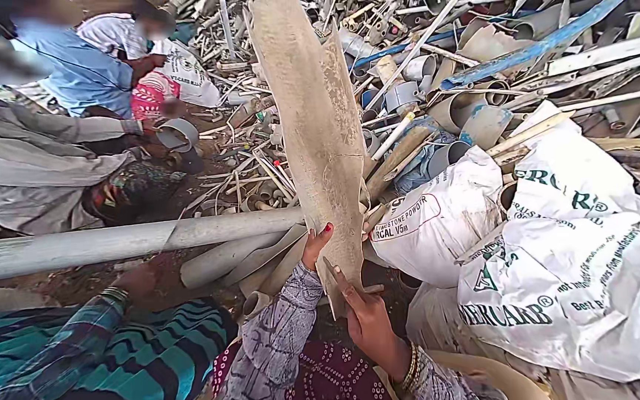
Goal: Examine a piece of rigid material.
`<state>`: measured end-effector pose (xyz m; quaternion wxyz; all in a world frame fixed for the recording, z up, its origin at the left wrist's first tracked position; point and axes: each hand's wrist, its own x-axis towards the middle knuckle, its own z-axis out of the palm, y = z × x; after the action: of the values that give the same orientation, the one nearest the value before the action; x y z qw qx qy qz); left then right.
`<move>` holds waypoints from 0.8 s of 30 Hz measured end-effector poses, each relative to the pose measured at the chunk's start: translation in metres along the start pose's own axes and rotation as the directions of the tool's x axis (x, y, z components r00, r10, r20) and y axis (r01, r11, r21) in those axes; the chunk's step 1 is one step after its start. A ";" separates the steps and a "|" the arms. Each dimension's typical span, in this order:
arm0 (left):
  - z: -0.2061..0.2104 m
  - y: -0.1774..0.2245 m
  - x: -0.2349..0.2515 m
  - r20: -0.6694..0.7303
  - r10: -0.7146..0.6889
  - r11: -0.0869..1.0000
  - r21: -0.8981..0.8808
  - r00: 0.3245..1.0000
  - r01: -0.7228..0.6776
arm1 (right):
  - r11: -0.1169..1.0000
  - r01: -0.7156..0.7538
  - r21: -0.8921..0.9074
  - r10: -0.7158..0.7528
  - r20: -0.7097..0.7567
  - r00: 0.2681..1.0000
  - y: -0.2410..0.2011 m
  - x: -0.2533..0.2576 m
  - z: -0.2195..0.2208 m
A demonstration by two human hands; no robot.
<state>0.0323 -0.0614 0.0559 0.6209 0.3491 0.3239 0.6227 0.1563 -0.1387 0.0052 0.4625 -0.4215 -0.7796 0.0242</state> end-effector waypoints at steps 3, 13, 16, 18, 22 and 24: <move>-0.005 0.001 0.002 -0.001 0.040 0.999 0.018 0.999 -0.040 | 0.996 -0.043 -0.074 0.042 -0.021 0.999 0.016 0.003 0.002; -0.001 -0.004 0.005 -0.053 0.121 0.989 -0.082 0.991 -0.125 | 0.988 -0.121 -0.099 0.122 0.005 0.992 0.021 0.006 -0.002; -0.001 0.005 0.008 -0.040 0.128 0.983 -0.128 0.991 -0.132 | 0.992 -0.054 0.113 0.051 0.026 0.998 -0.003 -0.010 0.005; -0.002 0.014 0.006 -0.053 0.170 0.978 -0.111 0.984 -0.175 | 0.994 -0.045 0.098 0.043 0.020 0.999 0.003 -0.015 0.011; -0.001 0.015 0.007 -0.082 0.247 0.958 -0.129 0.966 -0.256 | 0.990 -0.124 0.070 0.120 0.052 0.991 0.010 -0.013 0.015; -0.001 0.021 0.007 -0.077 0.247 0.960 -0.112 0.966 -0.255 | 0.990 -0.063 0.130 0.058 0.040 0.997 0.001 -0.017 0.018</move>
<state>0.0200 -0.0548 0.0736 0.5464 0.3296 0.2579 0.7254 0.1472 -0.1438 -0.0173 0.4742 -0.4133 -0.7713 0.0971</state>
